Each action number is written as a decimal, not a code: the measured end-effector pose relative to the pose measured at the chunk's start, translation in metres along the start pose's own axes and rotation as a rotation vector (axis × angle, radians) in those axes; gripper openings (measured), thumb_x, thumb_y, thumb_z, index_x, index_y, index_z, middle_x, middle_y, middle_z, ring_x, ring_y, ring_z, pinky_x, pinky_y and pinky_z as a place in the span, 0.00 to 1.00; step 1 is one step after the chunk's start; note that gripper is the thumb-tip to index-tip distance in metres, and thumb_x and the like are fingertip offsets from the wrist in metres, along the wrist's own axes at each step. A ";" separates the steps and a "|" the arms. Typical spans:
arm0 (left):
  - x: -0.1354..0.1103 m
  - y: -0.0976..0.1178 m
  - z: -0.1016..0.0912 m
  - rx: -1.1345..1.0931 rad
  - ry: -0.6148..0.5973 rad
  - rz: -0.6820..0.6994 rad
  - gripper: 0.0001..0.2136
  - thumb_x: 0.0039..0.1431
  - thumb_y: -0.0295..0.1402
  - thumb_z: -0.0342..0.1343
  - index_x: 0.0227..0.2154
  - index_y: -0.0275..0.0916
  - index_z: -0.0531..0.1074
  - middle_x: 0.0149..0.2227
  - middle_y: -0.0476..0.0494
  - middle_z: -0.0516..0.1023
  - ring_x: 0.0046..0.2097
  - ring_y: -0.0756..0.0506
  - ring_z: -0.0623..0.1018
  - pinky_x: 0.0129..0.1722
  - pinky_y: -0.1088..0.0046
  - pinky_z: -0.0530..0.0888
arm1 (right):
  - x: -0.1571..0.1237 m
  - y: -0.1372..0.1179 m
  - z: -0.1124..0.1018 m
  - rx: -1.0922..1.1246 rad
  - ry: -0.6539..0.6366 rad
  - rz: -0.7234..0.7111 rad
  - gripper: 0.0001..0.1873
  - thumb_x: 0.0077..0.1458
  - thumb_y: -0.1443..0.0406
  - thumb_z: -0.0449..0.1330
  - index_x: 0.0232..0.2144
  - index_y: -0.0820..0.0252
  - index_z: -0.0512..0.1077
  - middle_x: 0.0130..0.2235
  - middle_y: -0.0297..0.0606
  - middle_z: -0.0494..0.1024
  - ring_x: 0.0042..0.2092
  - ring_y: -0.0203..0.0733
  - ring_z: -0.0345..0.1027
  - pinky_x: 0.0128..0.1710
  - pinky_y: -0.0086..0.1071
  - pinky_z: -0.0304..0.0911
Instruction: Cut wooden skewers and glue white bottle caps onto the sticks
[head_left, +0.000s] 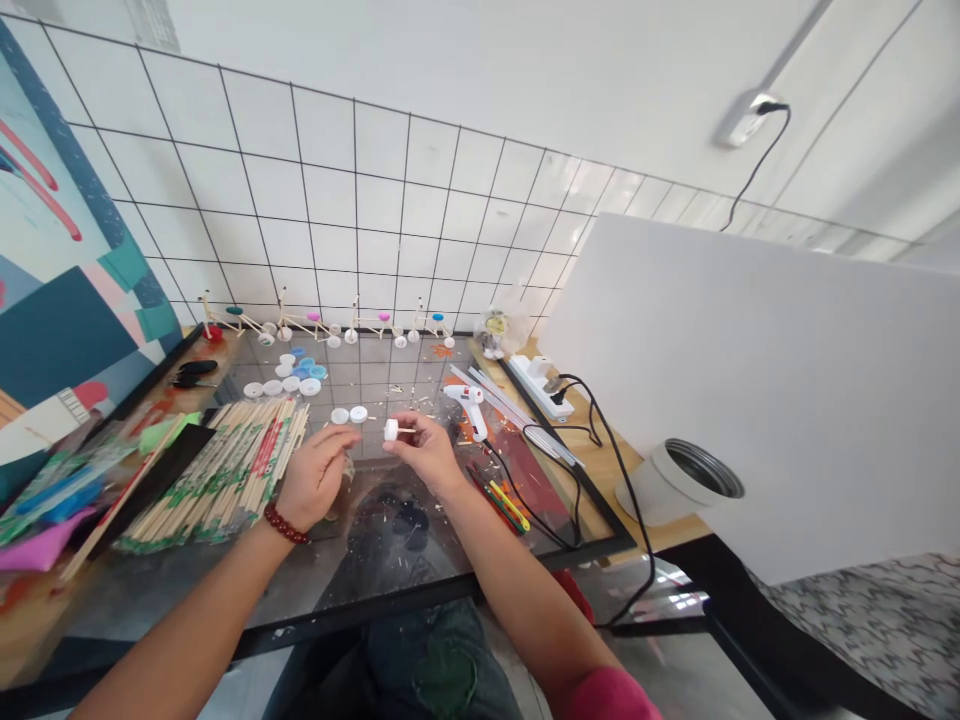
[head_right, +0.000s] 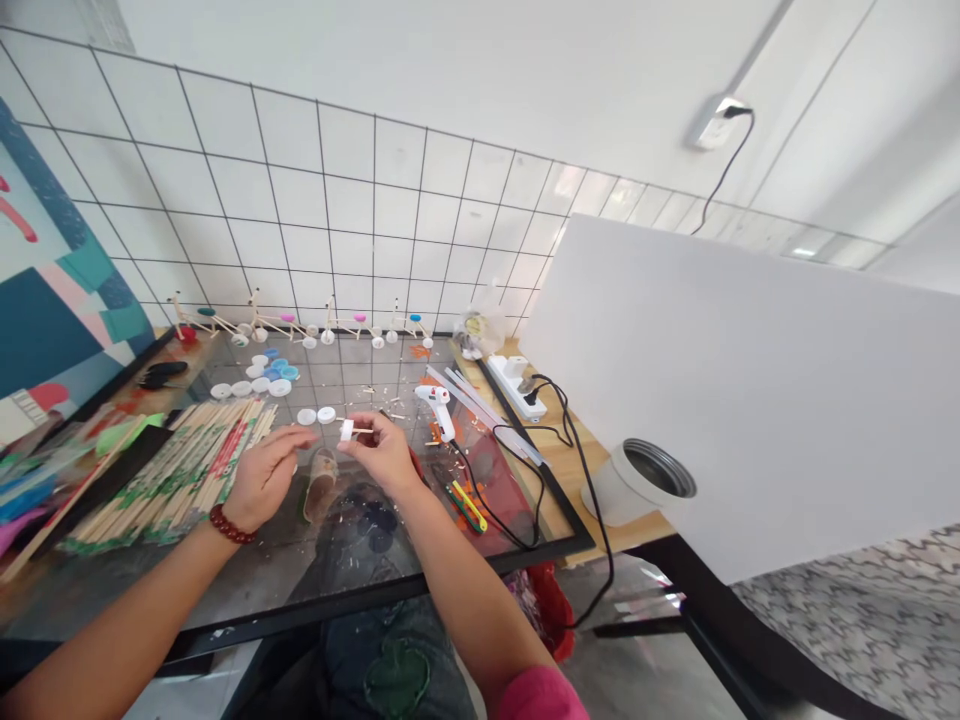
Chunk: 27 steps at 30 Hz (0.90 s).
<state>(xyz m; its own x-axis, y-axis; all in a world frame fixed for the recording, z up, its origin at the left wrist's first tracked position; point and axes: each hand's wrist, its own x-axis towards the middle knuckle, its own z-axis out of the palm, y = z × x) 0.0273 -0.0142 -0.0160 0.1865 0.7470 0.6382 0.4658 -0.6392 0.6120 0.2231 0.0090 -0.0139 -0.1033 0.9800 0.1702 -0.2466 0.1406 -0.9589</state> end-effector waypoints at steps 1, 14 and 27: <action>0.000 0.002 0.000 -0.010 0.040 -0.045 0.14 0.63 0.29 0.48 0.45 0.39 0.77 0.45 0.39 0.79 0.45 0.43 0.79 0.49 0.63 0.74 | 0.000 0.001 0.000 -0.021 -0.013 -0.006 0.27 0.32 0.60 0.76 0.37 0.58 0.75 0.34 0.33 0.79 0.33 0.35 0.72 0.37 0.30 0.70; 0.002 0.010 0.018 -0.647 -0.040 -0.570 0.23 0.46 0.42 0.70 0.45 0.38 0.78 0.46 0.38 0.82 0.47 0.40 0.80 0.50 0.59 0.76 | -0.012 0.006 -0.001 -0.586 -0.101 -0.500 0.17 0.53 0.65 0.66 0.47 0.54 0.76 0.39 0.38 0.78 0.32 0.36 0.68 0.33 0.30 0.68; 0.000 0.008 0.021 -0.544 0.062 -0.560 0.23 0.46 0.42 0.69 0.45 0.38 0.79 0.43 0.39 0.83 0.43 0.42 0.81 0.50 0.59 0.76 | -0.011 -0.001 -0.006 -0.662 -0.038 -0.569 0.07 0.61 0.66 0.58 0.35 0.57 0.78 0.33 0.38 0.80 0.36 0.40 0.73 0.40 0.33 0.67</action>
<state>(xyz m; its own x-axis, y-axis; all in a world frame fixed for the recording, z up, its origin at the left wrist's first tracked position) 0.0496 -0.0151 -0.0209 -0.0070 0.9833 0.1817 -0.0160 -0.1818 0.9832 0.2305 -0.0009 -0.0165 -0.1694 0.7324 0.6595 0.3388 0.6717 -0.6589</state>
